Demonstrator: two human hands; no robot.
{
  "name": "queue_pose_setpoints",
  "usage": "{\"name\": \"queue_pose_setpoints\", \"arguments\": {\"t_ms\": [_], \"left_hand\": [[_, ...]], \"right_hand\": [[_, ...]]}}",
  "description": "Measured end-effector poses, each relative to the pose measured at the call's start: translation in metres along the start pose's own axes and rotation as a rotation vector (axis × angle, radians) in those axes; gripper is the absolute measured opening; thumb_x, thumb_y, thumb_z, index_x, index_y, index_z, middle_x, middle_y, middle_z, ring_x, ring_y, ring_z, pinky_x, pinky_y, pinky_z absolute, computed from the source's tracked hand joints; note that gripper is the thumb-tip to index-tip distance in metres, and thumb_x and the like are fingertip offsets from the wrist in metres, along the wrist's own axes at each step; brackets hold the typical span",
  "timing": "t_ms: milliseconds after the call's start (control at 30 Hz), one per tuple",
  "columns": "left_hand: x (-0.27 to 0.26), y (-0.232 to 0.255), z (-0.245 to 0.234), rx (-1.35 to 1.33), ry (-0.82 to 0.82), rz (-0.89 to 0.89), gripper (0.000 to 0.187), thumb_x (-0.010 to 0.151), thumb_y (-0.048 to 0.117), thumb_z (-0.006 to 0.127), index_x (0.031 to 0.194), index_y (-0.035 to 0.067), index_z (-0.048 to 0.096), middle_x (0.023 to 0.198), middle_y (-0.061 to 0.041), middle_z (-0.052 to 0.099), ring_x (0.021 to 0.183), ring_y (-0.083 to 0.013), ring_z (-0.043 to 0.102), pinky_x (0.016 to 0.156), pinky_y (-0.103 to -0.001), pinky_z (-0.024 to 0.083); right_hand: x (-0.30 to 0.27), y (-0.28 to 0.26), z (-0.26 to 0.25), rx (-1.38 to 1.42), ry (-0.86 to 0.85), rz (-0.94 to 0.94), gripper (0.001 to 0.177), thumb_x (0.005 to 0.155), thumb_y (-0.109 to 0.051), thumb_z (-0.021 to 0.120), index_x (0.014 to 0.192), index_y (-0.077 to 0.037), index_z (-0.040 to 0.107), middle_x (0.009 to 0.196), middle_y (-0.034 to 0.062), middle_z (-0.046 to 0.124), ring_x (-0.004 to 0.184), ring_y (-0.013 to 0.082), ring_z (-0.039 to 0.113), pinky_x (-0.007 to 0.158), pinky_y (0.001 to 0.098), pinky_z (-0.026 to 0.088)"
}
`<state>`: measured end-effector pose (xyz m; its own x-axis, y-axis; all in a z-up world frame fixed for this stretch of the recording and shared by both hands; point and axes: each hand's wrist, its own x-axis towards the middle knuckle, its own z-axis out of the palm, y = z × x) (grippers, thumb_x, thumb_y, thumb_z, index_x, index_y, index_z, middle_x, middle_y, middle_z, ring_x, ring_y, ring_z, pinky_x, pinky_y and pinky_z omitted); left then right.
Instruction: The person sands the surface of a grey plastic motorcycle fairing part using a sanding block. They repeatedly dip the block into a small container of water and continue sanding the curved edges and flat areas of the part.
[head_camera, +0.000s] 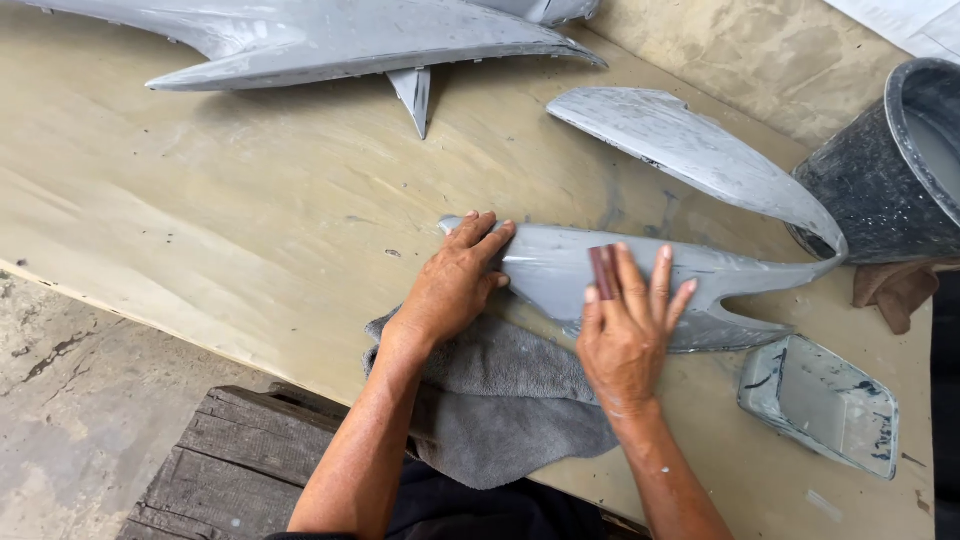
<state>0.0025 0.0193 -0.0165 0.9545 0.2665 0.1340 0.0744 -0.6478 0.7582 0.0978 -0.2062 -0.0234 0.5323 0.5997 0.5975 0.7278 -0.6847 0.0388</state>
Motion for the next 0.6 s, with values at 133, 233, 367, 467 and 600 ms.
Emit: {"name": "queue_pose_setpoints", "arguments": {"t_ms": [133,233,367,467,600], "left_hand": [[-0.001,-0.001,0.002,-0.05,0.017,-0.008,0.051,0.096,0.024,0.066,0.146,0.022,0.054,0.15,-0.017,0.05,0.147,-0.0419,0.038,0.116,-0.06,0.035],[-0.002,0.002,0.001,-0.021,0.04,0.008,0.055,0.094,0.022,0.068,0.147,0.019,0.053,0.148,-0.02,0.051,0.144,-0.0439,0.04,0.114,-0.061,0.037],[-0.002,0.002,0.0,-0.017,0.015,0.004,0.055,0.094,0.02,0.067,0.148,0.019,0.052,0.15,-0.019,0.049,0.146,-0.0439,0.038,0.114,-0.062,0.035],[-0.002,0.001,-0.001,-0.003,0.011,0.005,0.056,0.094,0.019,0.067,0.148,0.02,0.051,0.151,-0.018,0.049,0.146,-0.0433,0.037,0.114,-0.062,0.036],[0.0,-0.001,0.001,0.026,-0.003,0.013,0.056,0.094,0.018,0.067,0.148,0.02,0.051,0.152,-0.017,0.049,0.147,-0.0415,0.037,0.115,-0.061,0.036]], "right_hand": [[-0.001,-0.029,0.013,0.012,-0.062,-0.154,0.043,0.102,-0.027,0.059,0.145,-0.026,0.058,0.161,-0.0012,0.045,0.152,0.0408,0.026,0.118,0.069,-0.002],[-0.003,-0.02,0.006,-0.018,-0.077,-0.266,0.043,0.101,-0.031,0.058,0.143,-0.033,0.058,0.161,-0.0062,0.043,0.153,0.0349,0.028,0.12,0.068,0.004],[-0.022,0.022,-0.007,-0.04,-0.138,-0.373,0.039,0.1,-0.034,0.057,0.138,-0.038,0.06,0.161,-0.0082,0.043,0.155,0.0313,0.025,0.124,0.063,0.0],[-0.025,0.032,-0.013,-0.048,-0.142,-0.393,0.036,0.099,-0.036,0.057,0.135,-0.04,0.062,0.16,-0.0077,0.044,0.155,0.0325,0.025,0.124,0.0643,0.0],[-0.016,0.02,0.006,-0.023,-0.109,-0.415,0.038,0.099,-0.036,0.059,0.136,-0.04,0.062,0.161,-0.0086,0.042,0.154,0.033,0.024,0.123,0.0649,0.001]]}}
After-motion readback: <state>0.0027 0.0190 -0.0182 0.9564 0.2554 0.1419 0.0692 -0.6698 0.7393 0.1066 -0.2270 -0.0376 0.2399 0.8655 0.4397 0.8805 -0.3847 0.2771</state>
